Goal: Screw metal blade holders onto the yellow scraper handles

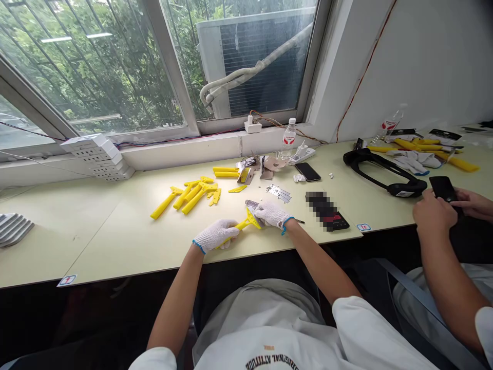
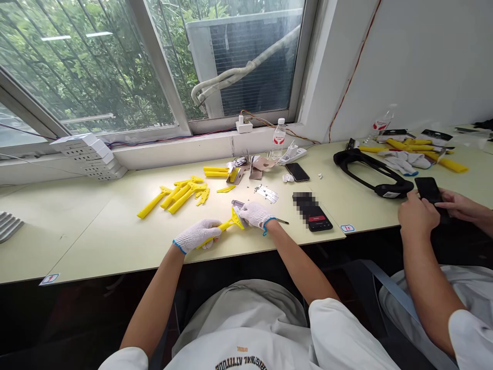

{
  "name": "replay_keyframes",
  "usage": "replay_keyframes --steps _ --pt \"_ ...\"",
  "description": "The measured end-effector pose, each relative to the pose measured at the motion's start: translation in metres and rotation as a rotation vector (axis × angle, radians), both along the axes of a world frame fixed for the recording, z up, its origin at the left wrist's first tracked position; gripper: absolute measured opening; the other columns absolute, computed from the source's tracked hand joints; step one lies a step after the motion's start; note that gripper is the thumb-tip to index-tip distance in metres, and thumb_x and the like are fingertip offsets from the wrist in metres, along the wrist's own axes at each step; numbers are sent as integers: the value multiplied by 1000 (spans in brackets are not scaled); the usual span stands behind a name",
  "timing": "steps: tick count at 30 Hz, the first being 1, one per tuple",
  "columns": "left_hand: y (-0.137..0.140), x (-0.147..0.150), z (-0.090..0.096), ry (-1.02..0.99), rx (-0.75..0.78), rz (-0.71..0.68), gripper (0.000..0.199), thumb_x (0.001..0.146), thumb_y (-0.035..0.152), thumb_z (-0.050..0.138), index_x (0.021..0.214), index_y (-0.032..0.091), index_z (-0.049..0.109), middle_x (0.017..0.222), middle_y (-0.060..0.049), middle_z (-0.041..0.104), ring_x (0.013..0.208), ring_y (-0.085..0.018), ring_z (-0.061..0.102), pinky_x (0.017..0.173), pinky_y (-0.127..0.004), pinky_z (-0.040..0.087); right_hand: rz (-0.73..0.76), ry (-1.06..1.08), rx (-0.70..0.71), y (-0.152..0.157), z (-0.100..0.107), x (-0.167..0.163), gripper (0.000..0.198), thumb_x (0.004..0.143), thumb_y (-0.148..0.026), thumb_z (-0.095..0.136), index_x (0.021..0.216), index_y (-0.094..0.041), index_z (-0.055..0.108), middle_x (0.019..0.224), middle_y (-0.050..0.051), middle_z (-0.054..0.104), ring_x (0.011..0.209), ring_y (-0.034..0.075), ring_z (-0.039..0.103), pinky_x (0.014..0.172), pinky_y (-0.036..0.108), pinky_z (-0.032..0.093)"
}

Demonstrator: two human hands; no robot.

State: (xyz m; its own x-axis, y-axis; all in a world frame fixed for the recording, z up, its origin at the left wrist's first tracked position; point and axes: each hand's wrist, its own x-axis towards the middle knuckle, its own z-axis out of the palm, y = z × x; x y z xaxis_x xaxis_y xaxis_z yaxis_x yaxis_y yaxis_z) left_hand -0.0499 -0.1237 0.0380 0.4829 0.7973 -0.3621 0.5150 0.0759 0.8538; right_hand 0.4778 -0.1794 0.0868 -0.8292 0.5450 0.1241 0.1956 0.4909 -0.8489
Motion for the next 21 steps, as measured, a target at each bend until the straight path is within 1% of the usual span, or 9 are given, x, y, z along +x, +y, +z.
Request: replay_keyframes --steps 2,6,8,11,15,18,21 --pt "1 0 -1 -4 -1 -1 25 90 46 66 85 21 66 62 1 58 50 -16 55 46 -26 46 36 4 -3 9 -7 -23 71 96 -80 41 92 -13 64 55 -4 43 65 15 70 63 21 40" --pt "1 0 -3 -6 -5 2 25 91 45 65 85 21 66 62 1 59 50 -16 55 46 -26 46 108 11 -11 29 -21 -90 69 98 -76 40 93 -12 64 56 -4 44 67 15 71 65 20 40" --pt "1 0 -3 -9 -3 5 24 90 45 65 85 21 65 62 1 58 50 -16 56 46 -26 45 143 16 -15 37 -27 -105 70 99 -76 38 92 -12 64 56 -4 43 67 14 70 66 20 39" --pt "1 0 -3 -15 -8 7 24 90 45 66 85 21 65 63 1 57 50 -15 55 46 -26 45 193 24 -20 42 -33 -104 71 99 -75 35 91 -11 64 56 -5 41 66 13 69 66 20 38" --pt "2 -1 -5 -37 -28 10 26 90 47 68 86 22 66 64 2 58 49 -14 54 45 -25 44 260 34 -28 41 -36 -97 73 100 -75 31 90 -10 63 56 -5 39 65 12 68 67 19 36" --pt "3 -1 -7 -47 -31 24 27 90 48 69 87 21 66 65 2 58 48 -14 53 43 -25 43 311 43 -34 35 -34 -104 74 101 -74 29 89 -9 63 56 -5 38 65 11 68 68 19 35" --pt "3 -1 -6 -56 -23 22 26 91 47 68 85 22 65 64 2 57 48 -14 52 43 -26 42 364 50 -41 28 -27 -108 76 102 -73 26 89 -9 63 57 -5 36 64 10 67 68 19 34"
